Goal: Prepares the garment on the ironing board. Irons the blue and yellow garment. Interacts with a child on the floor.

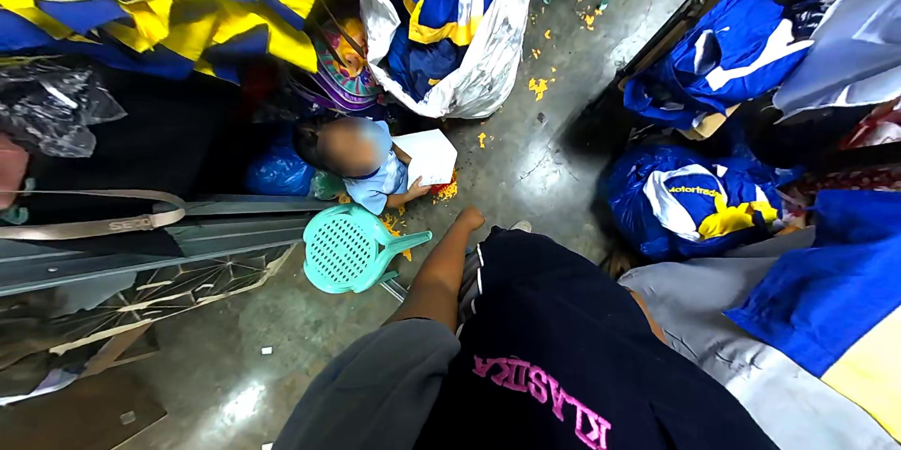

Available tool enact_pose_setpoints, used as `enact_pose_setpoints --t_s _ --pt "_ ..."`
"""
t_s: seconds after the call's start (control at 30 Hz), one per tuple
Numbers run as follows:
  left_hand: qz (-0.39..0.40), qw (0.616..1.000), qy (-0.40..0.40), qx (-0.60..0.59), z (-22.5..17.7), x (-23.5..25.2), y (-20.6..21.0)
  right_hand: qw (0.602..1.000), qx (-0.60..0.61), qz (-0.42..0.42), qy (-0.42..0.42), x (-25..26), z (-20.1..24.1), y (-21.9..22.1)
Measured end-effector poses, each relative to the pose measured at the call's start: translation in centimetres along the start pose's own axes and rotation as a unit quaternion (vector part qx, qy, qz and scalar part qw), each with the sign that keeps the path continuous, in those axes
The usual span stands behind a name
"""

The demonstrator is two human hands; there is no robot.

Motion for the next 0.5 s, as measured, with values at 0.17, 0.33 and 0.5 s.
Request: enact_pose_setpoints --t_s 0.17,0.33,0.5 --pt "-0.003 1.0 0.005 0.003 0.1 0.1 -0.2 0.999 -0.018 0.02 0.04 -1.9 1.3 -0.3" --pt "-0.006 1.0 0.009 0.003 0.1 -0.6 -0.4 0.999 -0.025 0.012 0.039 -2.2 1.3 -0.2" --pt "-0.058 0.979 -0.042 -0.19 2.0 -1.0 -1.3 0.999 -0.022 0.008 0.034 -2.8 1.9 -0.3"
Point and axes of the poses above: each hand's wrist, its own x-axis towards the middle knuckle, its own y-axis out of the palm, z = x × y, the point moved 9 cm from there along x, towards the middle knuckle, and after that the axes turned 14 degrees about -x, right-handed, at the moved point
